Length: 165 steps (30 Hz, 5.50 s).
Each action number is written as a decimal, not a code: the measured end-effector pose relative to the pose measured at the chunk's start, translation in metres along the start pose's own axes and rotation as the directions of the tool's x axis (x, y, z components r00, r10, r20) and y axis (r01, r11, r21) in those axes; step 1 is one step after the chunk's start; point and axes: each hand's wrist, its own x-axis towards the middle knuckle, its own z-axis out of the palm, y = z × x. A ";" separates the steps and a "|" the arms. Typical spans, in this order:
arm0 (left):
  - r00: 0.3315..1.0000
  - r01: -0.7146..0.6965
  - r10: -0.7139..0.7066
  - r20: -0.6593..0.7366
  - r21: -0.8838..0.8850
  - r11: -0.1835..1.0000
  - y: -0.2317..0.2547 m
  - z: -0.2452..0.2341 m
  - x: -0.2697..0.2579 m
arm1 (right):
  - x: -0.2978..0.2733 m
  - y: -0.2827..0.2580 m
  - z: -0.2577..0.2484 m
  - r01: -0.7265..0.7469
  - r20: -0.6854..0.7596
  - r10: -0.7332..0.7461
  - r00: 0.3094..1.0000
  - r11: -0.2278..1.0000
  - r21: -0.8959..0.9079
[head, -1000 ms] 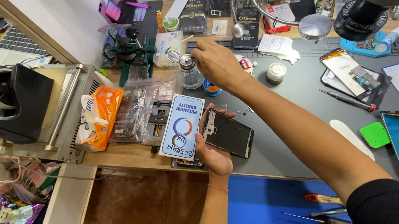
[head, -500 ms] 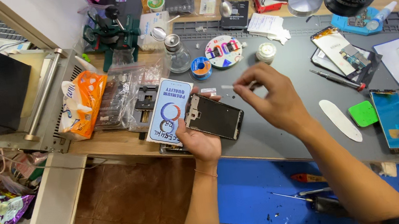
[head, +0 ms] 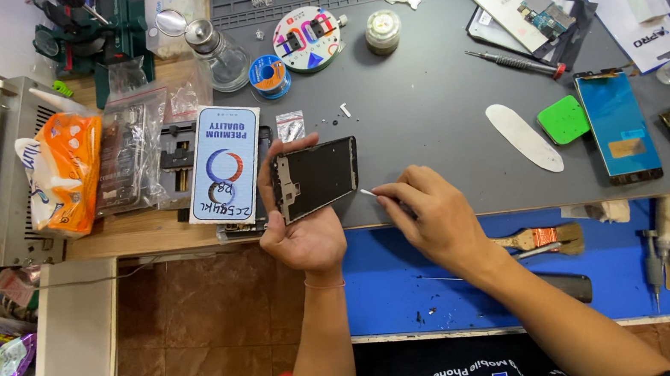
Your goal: The person uses a precision knife to scrape adhesive from the edges of a disassembled smartphone frame. They then use a brush to sweep away debris and a cotton swab to clean the interior surfaces of the device.
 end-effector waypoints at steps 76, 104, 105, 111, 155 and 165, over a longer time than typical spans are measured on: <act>0.893 0.115 -0.238 -0.381 -0.318 0.941 -0.005 -0.006 0.023 | 0.014 0.006 -0.014 -0.005 0.039 0.003 0.999 0.998 0.062; 0.804 0.386 -0.540 -0.250 -0.472 0.793 0.015 0.009 0.022 | 0.008 0.002 -0.052 -0.032 0.226 -0.023 0.974 0.971 0.237; 0.795 0.399 -0.552 -0.252 -0.468 0.788 0.015 0.011 0.022 | 0.005 -0.001 -0.054 -0.029 0.259 -0.038 0.965 0.968 0.251; 0.799 0.407 -0.552 -0.240 -0.460 0.789 0.013 0.013 0.018 | -0.001 -0.001 -0.065 -0.081 0.274 0.013 0.962 0.968 0.238; 0.651 0.755 -0.723 0.231 -0.298 0.584 0.014 0.051 -0.022 | -0.007 0.002 -0.100 -0.296 0.101 0.280 0.955 0.927 0.228; 0.579 0.815 -0.768 0.272 -0.206 0.541 0.019 0.056 -0.040 | 0.015 -0.013 -0.110 -0.259 0.011 0.263 0.965 0.943 0.208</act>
